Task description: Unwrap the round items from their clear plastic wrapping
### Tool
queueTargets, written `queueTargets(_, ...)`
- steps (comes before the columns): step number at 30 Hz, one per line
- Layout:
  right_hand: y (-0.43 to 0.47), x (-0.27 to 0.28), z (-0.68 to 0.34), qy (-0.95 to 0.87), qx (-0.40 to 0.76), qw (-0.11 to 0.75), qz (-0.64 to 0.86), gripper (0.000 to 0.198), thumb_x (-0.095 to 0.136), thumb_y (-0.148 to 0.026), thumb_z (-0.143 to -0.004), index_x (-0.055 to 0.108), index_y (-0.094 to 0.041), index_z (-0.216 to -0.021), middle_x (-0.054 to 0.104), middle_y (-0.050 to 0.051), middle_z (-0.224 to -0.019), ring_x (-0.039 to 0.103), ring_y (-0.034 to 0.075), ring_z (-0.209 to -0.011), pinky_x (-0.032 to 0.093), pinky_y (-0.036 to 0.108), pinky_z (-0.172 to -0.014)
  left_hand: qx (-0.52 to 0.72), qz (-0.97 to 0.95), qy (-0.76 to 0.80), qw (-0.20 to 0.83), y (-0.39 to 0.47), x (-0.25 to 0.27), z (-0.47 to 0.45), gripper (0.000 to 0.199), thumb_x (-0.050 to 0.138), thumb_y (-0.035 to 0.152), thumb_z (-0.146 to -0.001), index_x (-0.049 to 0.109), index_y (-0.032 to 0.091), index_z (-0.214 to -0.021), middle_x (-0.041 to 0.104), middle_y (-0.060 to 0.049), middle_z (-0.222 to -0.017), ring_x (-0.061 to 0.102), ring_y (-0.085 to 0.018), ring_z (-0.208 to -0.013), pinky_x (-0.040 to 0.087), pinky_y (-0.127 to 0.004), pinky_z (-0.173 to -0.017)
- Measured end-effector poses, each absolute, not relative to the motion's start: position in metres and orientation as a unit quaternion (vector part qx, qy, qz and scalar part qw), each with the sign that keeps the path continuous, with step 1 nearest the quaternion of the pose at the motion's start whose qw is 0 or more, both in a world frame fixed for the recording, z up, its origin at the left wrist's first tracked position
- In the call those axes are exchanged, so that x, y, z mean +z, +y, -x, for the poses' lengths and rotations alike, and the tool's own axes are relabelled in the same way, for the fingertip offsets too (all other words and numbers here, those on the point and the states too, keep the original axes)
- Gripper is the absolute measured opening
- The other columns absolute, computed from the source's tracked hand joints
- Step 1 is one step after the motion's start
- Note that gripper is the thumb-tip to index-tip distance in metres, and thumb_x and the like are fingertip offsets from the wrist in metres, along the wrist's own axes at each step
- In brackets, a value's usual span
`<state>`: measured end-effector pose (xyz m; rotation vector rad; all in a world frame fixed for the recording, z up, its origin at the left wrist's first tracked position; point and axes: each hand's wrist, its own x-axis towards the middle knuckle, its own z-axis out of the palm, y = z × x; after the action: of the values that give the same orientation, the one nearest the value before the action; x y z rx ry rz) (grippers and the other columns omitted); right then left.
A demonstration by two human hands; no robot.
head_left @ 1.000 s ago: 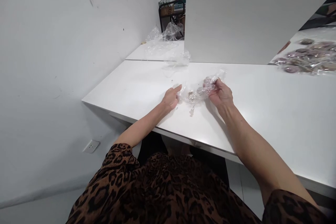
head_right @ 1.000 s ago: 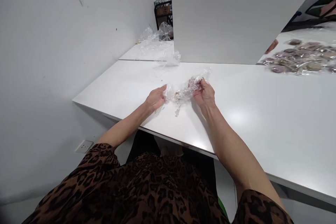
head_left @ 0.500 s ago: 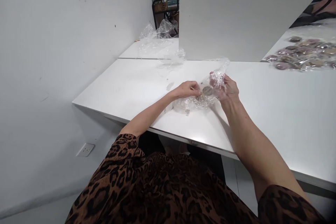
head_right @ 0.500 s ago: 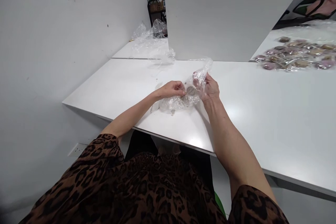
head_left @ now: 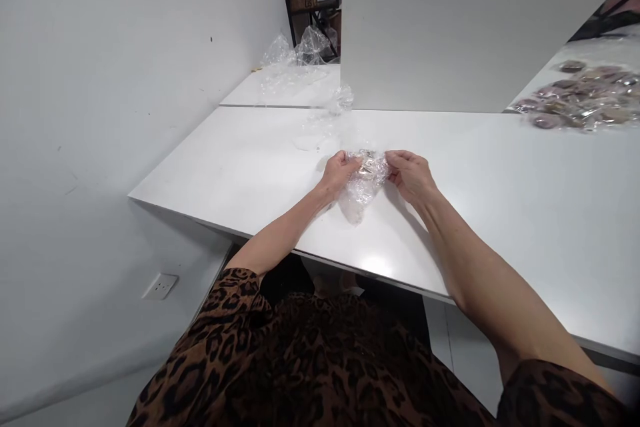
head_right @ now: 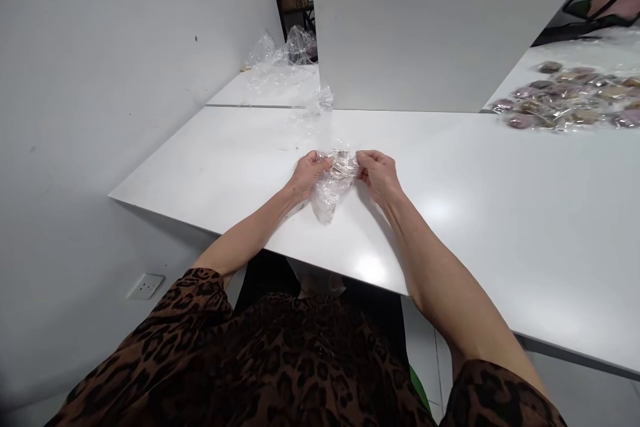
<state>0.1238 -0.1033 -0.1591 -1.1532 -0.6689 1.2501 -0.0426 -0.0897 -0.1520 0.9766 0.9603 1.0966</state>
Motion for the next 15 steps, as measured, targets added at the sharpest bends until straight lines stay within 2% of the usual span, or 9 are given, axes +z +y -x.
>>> queueTargets(4, -0.099, -0.155, -0.131, -0.250, 0.524, 0.661, 0.475, 0.030, 0.080, -0.025, -0.087, 0.056, -0.019, -0.071, 0.059, -0.003, -0.062, 0.054, 0.008, -0.050, 0.050, 0.020, -0.048, 0.474, -0.419, 0.410, 0.657, -0.090, -0.154, 0.042, 0.015, 0.070, 0.015, -0.092, 0.057, 0.016, -0.086, 0.064, 0.003, -0.074, 0.060, -0.009, -0.066, 0.047, -0.022, -0.072)
queueTargets(9, -0.098, -0.150, -0.133, -0.199, 0.533, 0.680, 0.463, 0.032, 0.069, -0.024, -0.097, 0.052, -0.020, -0.070, 0.061, -0.003, -0.064, 0.052, 0.007, -0.049, 0.047, 0.018, -0.045, 0.438, -0.433, 0.444, 0.651, -0.088, -0.160, 0.041, 0.009, 0.070, 0.019, -0.092, 0.063, 0.015, -0.096, 0.068, -0.001, -0.080, 0.063, -0.012, -0.068, 0.049, -0.025, -0.072)
queueTargets(12, -0.097, -0.152, -0.136, -0.199, 0.543, 0.670, 0.464, 0.034, 0.073, -0.040, -0.094, 0.054, -0.021, -0.072, 0.066, 0.001, -0.071, 0.057, 0.010, -0.054, 0.052, 0.021, -0.046, 0.430, -0.468, 0.465, 0.616, -0.088, -0.160, 0.042, 0.023, 0.074, 0.023, -0.089, 0.064, 0.018, -0.110, 0.069, -0.001, -0.083, 0.062, -0.012, -0.068, 0.048, -0.025, -0.071)
queueTargets(15, -0.096, -0.159, -0.136, -0.262, 0.544, 0.656, 0.454, 0.038, 0.085, -0.049, -0.081, 0.059, -0.022, -0.074, 0.069, 0.004, -0.076, 0.059, 0.014, -0.055, 0.052, 0.025, -0.044, 0.430, -0.519, 0.469, 0.570, -0.090, -0.160, 0.044, 0.043, 0.071, 0.025, -0.092, 0.057, 0.022, -0.132, 0.066, 0.001, -0.081, 0.062, -0.014, -0.073, 0.047, -0.026, -0.073)
